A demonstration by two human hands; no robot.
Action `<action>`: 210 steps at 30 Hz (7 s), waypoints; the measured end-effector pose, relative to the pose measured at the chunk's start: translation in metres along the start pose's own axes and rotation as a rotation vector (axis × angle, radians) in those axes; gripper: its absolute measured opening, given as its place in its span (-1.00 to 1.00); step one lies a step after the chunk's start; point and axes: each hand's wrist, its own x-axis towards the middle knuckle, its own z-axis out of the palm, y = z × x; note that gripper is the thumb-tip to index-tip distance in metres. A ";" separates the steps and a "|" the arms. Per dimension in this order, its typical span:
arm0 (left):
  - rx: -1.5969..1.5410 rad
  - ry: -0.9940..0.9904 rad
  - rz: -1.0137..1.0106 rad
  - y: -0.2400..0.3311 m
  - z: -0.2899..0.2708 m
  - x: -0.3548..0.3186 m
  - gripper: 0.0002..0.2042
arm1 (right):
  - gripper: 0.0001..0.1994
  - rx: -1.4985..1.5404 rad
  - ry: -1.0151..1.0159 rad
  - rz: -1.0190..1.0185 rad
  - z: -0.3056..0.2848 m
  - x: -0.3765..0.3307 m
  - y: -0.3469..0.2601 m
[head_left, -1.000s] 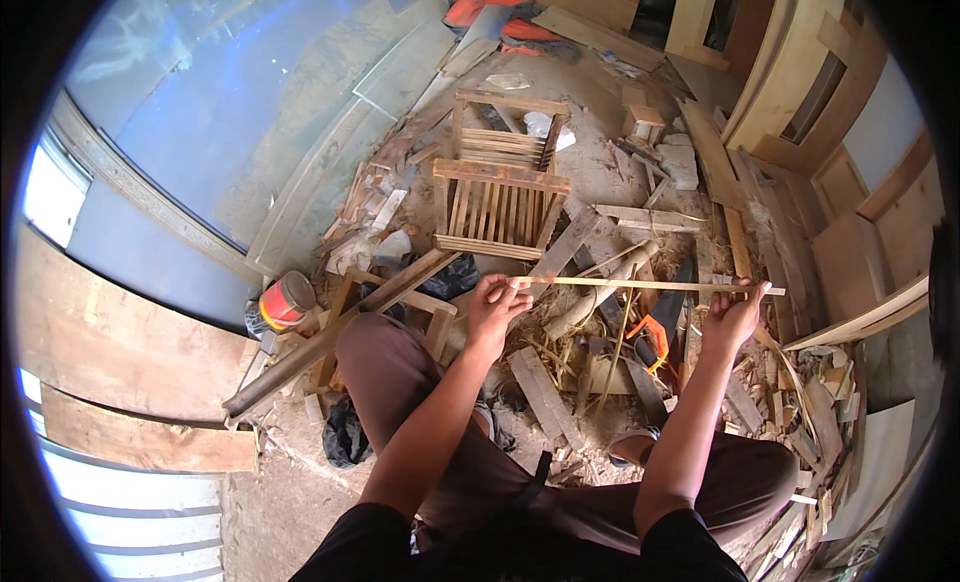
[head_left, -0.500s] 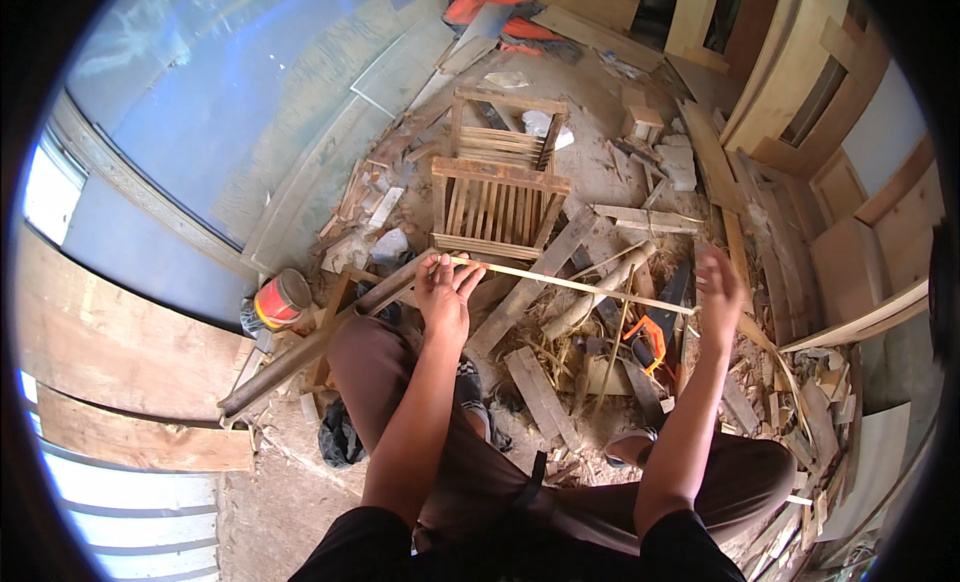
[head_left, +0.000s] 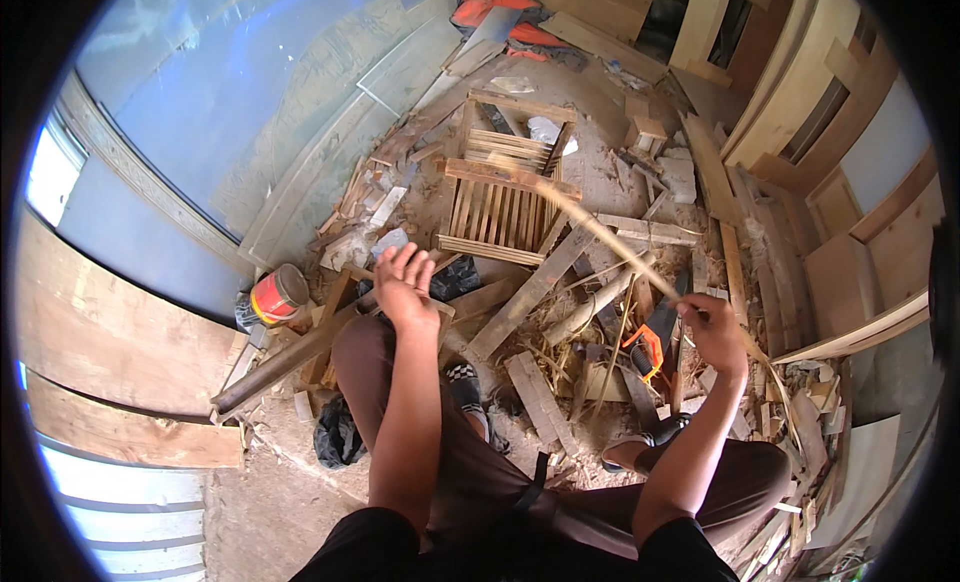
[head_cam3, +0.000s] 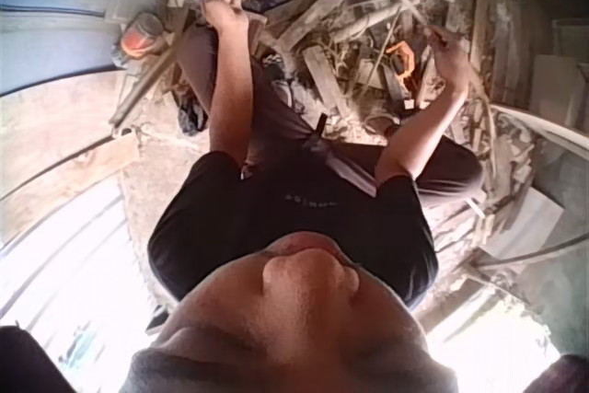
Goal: The person sits on the floor and dismantles a wooden chair frame using a hammer and a hand saw. They first use the hammer to loosen parts of the frame, then switch to the saw to cut through the wooden slats and frame members, separating the chair into smaller pieces.
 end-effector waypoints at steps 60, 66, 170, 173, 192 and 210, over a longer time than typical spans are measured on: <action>0.147 0.039 0.197 0.080 0.036 0.118 -0.59 | -0.35 1.865 0.022 0.481 0.338 0.447 -0.201; 0.147 0.060 0.203 0.083 0.036 0.121 -0.59 | -0.37 1.542 0.295 0.545 0.354 0.428 -0.187; 0.964 -0.479 0.079 -0.068 0.003 -0.020 -0.33 | -0.65 0.384 0.294 0.018 0.073 0.063 0.006; 0.977 -0.485 0.088 -0.071 -0.001 -0.001 -0.31 | -0.73 0.347 0.161 -0.032 0.033 0.061 0.012; 0.698 -0.469 -0.207 -0.063 0.016 0.008 -0.37 | -0.92 0.261 -0.319 -0.099 0.043 -0.032 0.137; 0.774 -0.468 -0.109 -0.065 0.004 0.002 -0.29 | -0.79 0.078 -0.480 0.047 0.081 0.011 0.114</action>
